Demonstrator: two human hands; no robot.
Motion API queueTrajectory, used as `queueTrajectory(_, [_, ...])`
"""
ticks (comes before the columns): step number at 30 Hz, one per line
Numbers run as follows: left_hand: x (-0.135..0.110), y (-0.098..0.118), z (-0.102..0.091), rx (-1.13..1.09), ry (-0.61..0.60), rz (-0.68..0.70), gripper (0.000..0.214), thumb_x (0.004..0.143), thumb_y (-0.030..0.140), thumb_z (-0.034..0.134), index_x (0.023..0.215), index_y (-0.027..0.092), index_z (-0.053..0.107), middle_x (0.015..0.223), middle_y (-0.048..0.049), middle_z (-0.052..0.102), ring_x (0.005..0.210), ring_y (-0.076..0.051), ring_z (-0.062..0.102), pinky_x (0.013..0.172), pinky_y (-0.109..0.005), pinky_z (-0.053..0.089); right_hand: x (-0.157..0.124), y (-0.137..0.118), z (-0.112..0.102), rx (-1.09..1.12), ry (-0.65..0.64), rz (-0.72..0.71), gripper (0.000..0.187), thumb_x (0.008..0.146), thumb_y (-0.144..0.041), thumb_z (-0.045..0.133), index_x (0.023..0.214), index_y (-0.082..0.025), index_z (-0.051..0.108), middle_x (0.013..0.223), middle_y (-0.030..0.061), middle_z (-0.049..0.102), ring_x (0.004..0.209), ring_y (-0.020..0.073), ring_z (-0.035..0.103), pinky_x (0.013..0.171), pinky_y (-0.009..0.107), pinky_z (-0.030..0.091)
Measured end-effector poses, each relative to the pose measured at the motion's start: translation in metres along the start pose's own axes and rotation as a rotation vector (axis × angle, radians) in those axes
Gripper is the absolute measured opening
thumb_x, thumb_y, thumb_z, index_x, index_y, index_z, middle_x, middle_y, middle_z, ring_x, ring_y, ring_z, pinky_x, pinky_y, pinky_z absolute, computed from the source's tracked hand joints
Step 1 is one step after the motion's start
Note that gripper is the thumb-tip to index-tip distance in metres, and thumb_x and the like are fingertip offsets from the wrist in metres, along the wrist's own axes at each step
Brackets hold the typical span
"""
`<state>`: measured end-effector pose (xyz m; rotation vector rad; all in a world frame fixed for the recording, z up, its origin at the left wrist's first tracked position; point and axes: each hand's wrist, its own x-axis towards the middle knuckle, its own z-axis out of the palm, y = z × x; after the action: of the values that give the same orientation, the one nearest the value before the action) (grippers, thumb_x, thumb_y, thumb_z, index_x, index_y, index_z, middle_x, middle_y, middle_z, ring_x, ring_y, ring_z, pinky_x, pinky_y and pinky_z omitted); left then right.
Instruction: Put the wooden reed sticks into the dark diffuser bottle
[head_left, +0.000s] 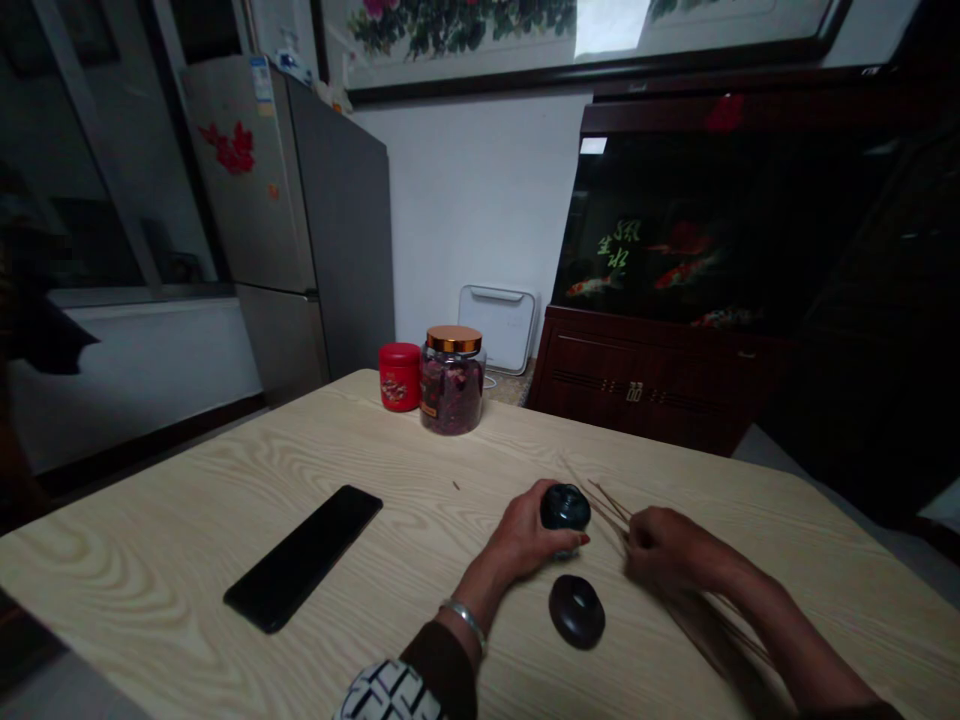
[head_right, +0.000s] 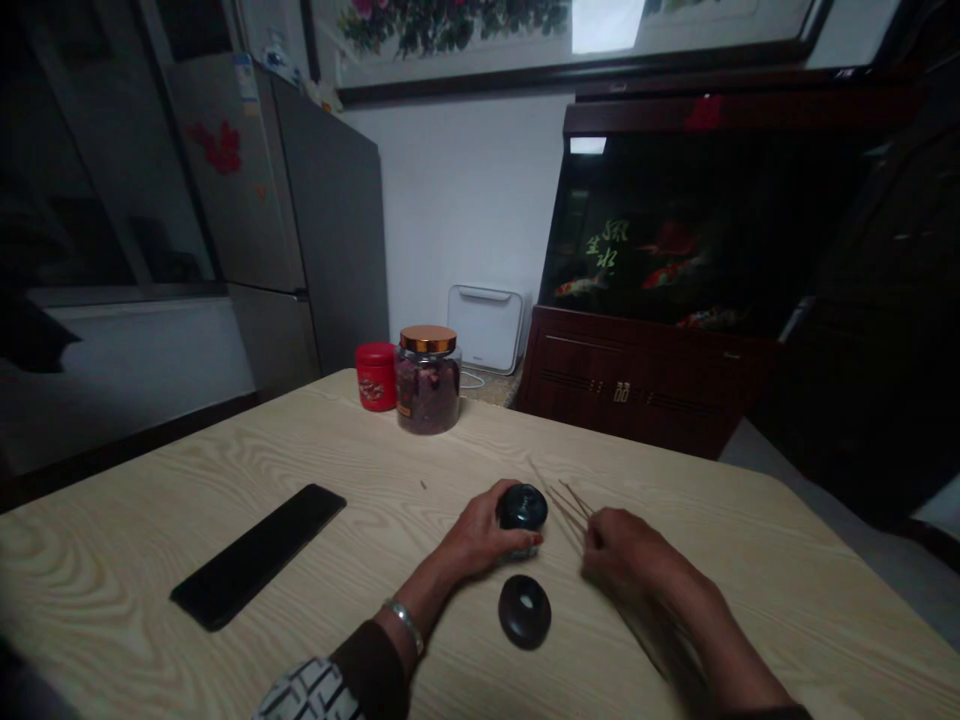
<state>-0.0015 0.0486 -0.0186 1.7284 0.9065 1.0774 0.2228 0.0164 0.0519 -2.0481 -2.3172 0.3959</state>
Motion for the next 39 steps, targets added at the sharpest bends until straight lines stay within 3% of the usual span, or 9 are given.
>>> queueTrajectory(3, [0.000,0.000,0.000,-0.012,0.000,0.003,0.061,0.061,0.039,0.085,0.114,0.020,0.061,0.098,-0.0032,0.069,0.090,-0.020,0.062,0.076,-0.026,0.047,-0.001,0.008,-0.014,0.639,0.261,-0.049,0.019,0.075,-0.034,0.061,0.068,-0.017,0.062,0.056,-0.0022,0.054,0.049,0.0102,0.047,0.046,0.022,0.033])
queueTrajectory(6, [0.000,0.000,0.000,-0.010,0.004,0.002,0.062,0.061,0.039,0.085,0.115,0.019,0.061,0.098,-0.0033,0.069,0.090,-0.020,0.062,0.077,-0.027,0.047,0.001,-0.003,-0.026,1.151,0.578,-0.027,0.028,0.071,-0.044,0.069,0.077,-0.017,0.063,0.057,-0.0053,0.049,0.042,0.0062,0.038,0.040,0.020,0.024])
queueTrajectory(9, [0.000,0.000,0.000,-0.019,0.000,-0.008,0.063,0.061,0.040,0.085,0.116,0.019,0.061,0.099,-0.0038,0.069,0.090,-0.021,0.062,0.078,-0.027,0.048,0.005,-0.024,-0.032,1.309,0.799,-0.067,0.028,0.069,-0.042,0.074,0.078,-0.017,0.063,0.059,-0.0050,0.050,0.044,0.0063,0.041,0.040,0.019,0.026])
queueTrajectory(12, [0.000,-0.001,0.000,-0.026,0.000,-0.015,0.065,0.060,0.041,0.086,0.116,0.019,0.061,0.100,-0.0050,0.068,0.092,-0.021,0.062,0.079,-0.028,0.048,0.007,-0.038,-0.032,1.218,0.886,-0.082,0.026,0.072,-0.040,0.075,0.082,-0.018,0.064,0.055,-0.0053,0.050,0.045,0.0077,0.044,0.041,0.019,0.031])
queueTrajectory(18, [0.000,0.003,-0.001,-0.012,0.002,-0.010,0.066,0.060,0.042,0.086,0.117,0.018,0.062,0.102,-0.0056,0.068,0.093,-0.022,0.062,0.083,-0.030,0.049,0.007,-0.044,-0.020,1.005,0.870,-0.082,0.022,0.079,-0.041,0.068,0.085,-0.020,0.063,0.053,-0.0056,0.050,0.048,0.0094,0.045,0.045,0.020,0.035])
queueTrajectory(31, [0.000,0.006,-0.001,-0.001,-0.015,0.007,0.062,0.063,0.036,0.084,0.118,0.019,0.061,0.101,-0.0038,0.068,0.092,-0.021,0.061,0.081,-0.029,0.047,0.028,-0.045,0.017,0.779,0.548,-0.168,0.022,0.084,-0.039,0.056,0.084,-0.018,0.061,0.068,-0.0016,0.056,0.058,0.0128,0.049,0.055,0.024,0.040])
queueTrajectory(35, [-0.001,0.007,-0.002,0.005,-0.013,0.006,0.061,0.063,0.036,0.084,0.117,0.019,0.061,0.101,-0.0040,0.068,0.092,-0.021,0.061,0.080,-0.028,0.046,0.028,-0.040,0.013,0.769,0.441,-0.212,0.025,0.084,-0.041,0.055,0.084,-0.017,0.062,0.071,0.0000,0.059,0.060,0.0135,0.053,0.056,0.024,0.042])
queueTrajectory(39, [-0.001,0.008,-0.002,-0.017,-0.023,-0.002,0.062,0.063,0.038,0.084,0.118,0.018,0.061,0.101,-0.0047,0.069,0.092,-0.021,0.061,0.080,-0.029,0.047,0.022,-0.011,-0.003,0.702,0.402,-0.154,0.031,0.084,-0.047,0.055,0.082,-0.017,0.064,0.066,0.0002,0.060,0.056,0.0139,0.052,0.053,0.025,0.042])
